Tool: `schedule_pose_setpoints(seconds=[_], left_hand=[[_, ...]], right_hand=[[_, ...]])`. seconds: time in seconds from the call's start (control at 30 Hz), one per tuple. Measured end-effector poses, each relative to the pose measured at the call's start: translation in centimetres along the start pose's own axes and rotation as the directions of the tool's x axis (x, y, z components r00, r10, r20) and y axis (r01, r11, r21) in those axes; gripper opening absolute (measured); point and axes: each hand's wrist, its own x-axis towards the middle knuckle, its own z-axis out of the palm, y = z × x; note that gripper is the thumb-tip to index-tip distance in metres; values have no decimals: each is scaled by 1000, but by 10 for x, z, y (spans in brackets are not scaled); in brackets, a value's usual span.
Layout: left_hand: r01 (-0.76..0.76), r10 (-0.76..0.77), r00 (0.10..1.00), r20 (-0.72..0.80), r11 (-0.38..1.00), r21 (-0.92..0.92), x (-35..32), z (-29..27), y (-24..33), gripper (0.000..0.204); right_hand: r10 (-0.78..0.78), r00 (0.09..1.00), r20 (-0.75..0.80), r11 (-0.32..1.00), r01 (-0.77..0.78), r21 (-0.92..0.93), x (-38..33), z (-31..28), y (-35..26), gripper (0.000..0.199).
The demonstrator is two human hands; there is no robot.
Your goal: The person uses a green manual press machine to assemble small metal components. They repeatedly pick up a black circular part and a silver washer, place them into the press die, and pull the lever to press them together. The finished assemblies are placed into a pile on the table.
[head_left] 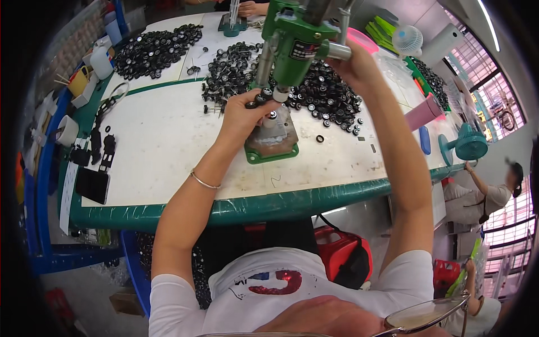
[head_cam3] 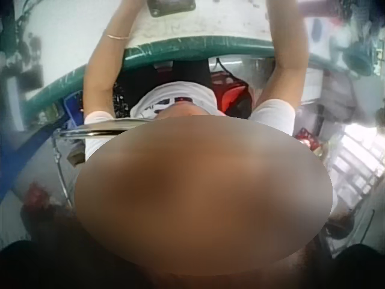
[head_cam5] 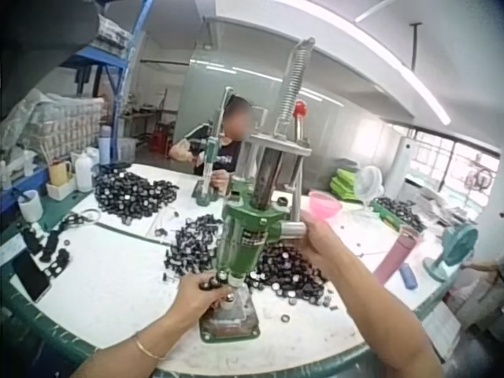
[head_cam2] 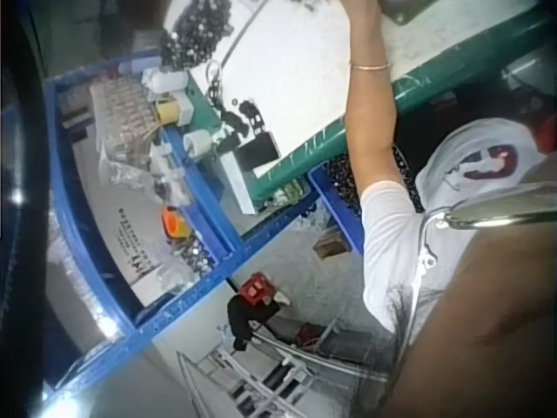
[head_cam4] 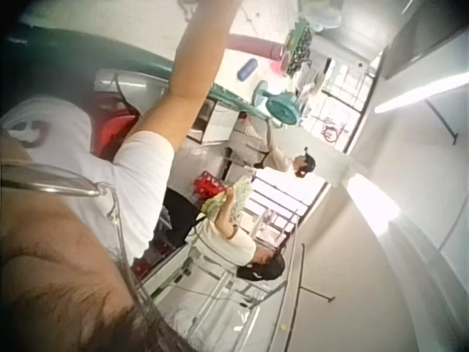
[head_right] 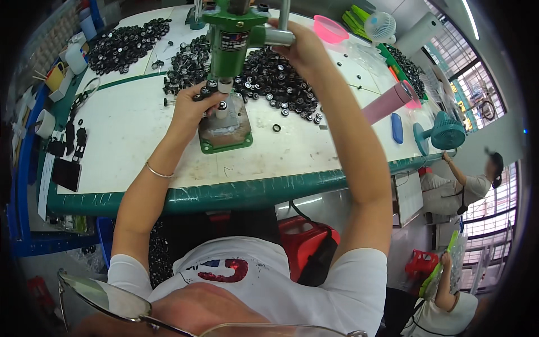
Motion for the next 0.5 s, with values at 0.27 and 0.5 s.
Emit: schedule_pose_setpoints(seconds=[0.27, 0.5], left_hand=[[-27, 29, 999, -24, 998, 65, 1, -2, 1, 21], [-70, 72, 997, -20, 996, 59, 2, -1, -1, 20]], right_hand=[[-278, 918, 284, 956, 236, 174, 61, 42, -107, 21], [-336, 922, 193, 931, 294, 217, 101, 37, -100, 19]])
